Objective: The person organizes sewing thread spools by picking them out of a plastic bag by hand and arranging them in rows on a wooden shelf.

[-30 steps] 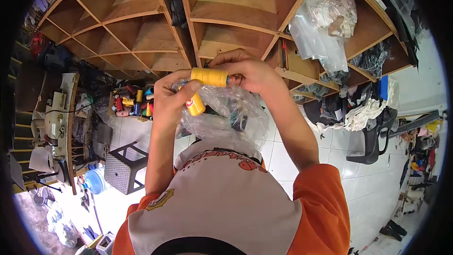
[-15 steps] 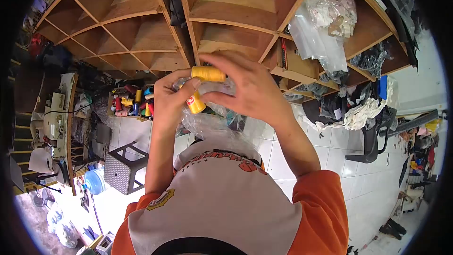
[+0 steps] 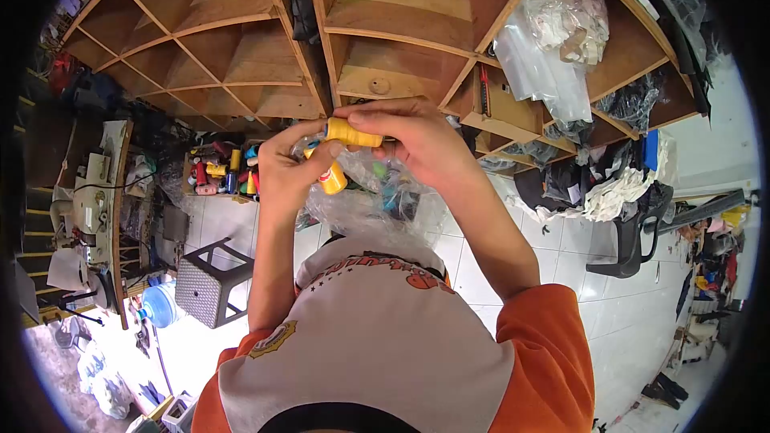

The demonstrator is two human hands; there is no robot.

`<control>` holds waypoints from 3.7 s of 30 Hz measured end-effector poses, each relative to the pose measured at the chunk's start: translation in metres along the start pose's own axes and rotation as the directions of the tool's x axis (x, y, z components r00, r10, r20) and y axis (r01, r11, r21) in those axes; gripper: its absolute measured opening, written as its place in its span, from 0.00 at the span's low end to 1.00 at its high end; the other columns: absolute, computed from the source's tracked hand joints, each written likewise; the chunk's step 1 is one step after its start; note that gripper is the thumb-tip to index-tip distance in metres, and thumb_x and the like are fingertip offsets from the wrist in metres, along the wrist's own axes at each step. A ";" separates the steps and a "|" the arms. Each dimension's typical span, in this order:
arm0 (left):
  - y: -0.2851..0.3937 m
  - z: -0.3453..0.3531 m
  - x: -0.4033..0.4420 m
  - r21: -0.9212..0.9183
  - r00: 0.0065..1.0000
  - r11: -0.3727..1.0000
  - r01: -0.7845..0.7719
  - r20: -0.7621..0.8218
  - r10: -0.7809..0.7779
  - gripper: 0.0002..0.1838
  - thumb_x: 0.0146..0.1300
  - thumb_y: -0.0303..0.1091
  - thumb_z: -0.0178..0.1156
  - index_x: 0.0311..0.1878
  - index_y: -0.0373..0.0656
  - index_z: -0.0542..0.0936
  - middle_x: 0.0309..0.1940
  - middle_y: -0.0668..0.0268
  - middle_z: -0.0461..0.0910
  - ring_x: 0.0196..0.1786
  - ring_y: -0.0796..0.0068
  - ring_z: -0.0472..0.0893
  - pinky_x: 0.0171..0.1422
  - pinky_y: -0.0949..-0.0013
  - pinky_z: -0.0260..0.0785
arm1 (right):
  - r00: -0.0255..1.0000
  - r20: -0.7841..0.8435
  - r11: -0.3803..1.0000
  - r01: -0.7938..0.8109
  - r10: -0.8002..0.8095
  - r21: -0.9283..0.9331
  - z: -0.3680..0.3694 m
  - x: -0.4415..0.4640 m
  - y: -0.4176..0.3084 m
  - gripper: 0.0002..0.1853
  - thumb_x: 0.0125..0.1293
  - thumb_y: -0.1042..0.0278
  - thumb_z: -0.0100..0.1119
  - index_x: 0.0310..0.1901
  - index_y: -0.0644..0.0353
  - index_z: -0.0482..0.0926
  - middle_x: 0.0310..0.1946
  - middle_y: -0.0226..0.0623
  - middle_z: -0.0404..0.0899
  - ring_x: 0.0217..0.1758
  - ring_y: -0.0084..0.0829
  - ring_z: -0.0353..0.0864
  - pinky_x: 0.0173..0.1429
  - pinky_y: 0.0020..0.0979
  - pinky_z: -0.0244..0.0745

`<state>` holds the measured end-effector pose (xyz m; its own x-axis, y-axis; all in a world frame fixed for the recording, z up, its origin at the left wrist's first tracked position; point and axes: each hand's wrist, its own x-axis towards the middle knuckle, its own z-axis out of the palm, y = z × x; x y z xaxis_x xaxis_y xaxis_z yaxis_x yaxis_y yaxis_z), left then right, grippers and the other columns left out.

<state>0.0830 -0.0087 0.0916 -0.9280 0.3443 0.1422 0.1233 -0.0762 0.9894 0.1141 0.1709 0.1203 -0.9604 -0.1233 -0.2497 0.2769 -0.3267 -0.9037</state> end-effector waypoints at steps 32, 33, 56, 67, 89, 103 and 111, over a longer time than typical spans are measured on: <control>-0.027 -0.010 0.013 0.039 0.983 0.998 0.048 0.176 -0.054 0.17 0.49 0.26 0.67 0.43 0.31 0.79 0.32 0.67 0.80 0.31 0.87 0.73 0.34 0.80 0.68 | 0.859 0.231 0.255 0.375 -0.457 -0.891 0.000 -0.014 -0.017 0.18 0.49 0.66 0.69 0.42 0.62 0.79 0.37 0.38 0.80 0.39 0.35 0.80 0.44 0.31 0.74; -0.029 -0.008 0.014 0.047 0.982 0.997 0.054 0.178 -0.061 0.17 0.49 0.26 0.67 0.43 0.31 0.79 0.32 0.67 0.80 0.31 0.87 0.73 0.34 0.80 0.68 | 0.857 0.252 0.201 0.372 -0.450 -0.906 0.002 -0.014 -0.016 0.18 0.49 0.66 0.69 0.41 0.62 0.79 0.36 0.39 0.80 0.38 0.36 0.80 0.44 0.31 0.73; -0.096 -0.002 0.061 -0.137 0.945 0.936 0.324 -0.008 -0.328 0.10 0.60 0.33 0.58 0.32 0.33 0.77 0.22 0.68 0.77 0.27 0.84 0.71 0.32 0.76 0.64 | 0.539 -0.443 0.616 0.192 -0.716 -0.764 -0.216 0.258 -0.071 0.15 0.54 0.70 0.65 0.42 0.67 0.76 0.31 0.30 0.78 0.31 0.17 0.73 0.34 0.20 0.66; -0.134 -0.024 0.067 -0.113 0.878 0.877 0.467 -0.057 -0.475 0.13 0.62 0.36 0.58 0.33 0.32 0.77 0.22 0.69 0.75 0.26 0.85 0.70 0.30 0.78 0.62 | 0.331 -0.439 0.432 -0.097 -0.835 -0.897 -0.318 0.388 -0.055 0.16 0.44 0.60 0.70 0.33 0.59 0.80 0.28 0.31 0.83 0.36 0.30 0.82 0.43 0.31 0.74; -0.139 -0.041 0.088 -0.113 0.872 0.891 0.440 -0.183 -0.454 0.14 0.62 0.37 0.58 0.31 0.33 0.77 0.23 0.69 0.76 0.28 0.84 0.71 0.33 0.77 0.63 | 0.395 -0.446 0.494 0.025 -0.804 -0.869 -0.303 0.375 -0.039 0.14 0.50 0.64 0.67 0.38 0.60 0.80 0.30 0.31 0.81 0.32 0.26 0.79 0.39 0.27 0.74; -0.105 -0.009 0.105 -0.010 0.934 0.944 0.330 -0.144 -0.328 0.15 0.62 0.38 0.59 0.37 0.31 0.75 0.23 0.64 0.78 0.28 0.82 0.74 0.33 0.77 0.66 | 0.997 0.056 0.528 0.020 0.052 -0.849 -0.027 0.133 0.009 0.20 0.46 0.57 0.70 0.35 0.63 0.77 0.28 0.41 0.80 0.33 0.30 0.82 0.39 0.29 0.75; -0.080 -0.013 0.090 -0.125 0.933 0.942 0.310 -0.150 -0.327 0.18 0.60 0.37 0.61 0.45 0.31 0.74 0.37 0.58 0.79 0.39 0.76 0.76 0.46 0.75 0.68 | 0.997 0.015 0.990 -0.072 0.074 -0.125 -0.059 0.099 0.012 0.16 0.57 0.68 0.63 0.46 0.65 0.76 0.36 0.34 0.80 0.39 0.23 0.78 0.39 0.24 0.72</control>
<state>-0.0151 0.0167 0.0250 -0.9590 0.2059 -0.1950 -0.2154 -0.0816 0.9731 0.0207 0.2098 0.0646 -0.9367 -0.1608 -0.3110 0.3393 -0.1977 -0.9197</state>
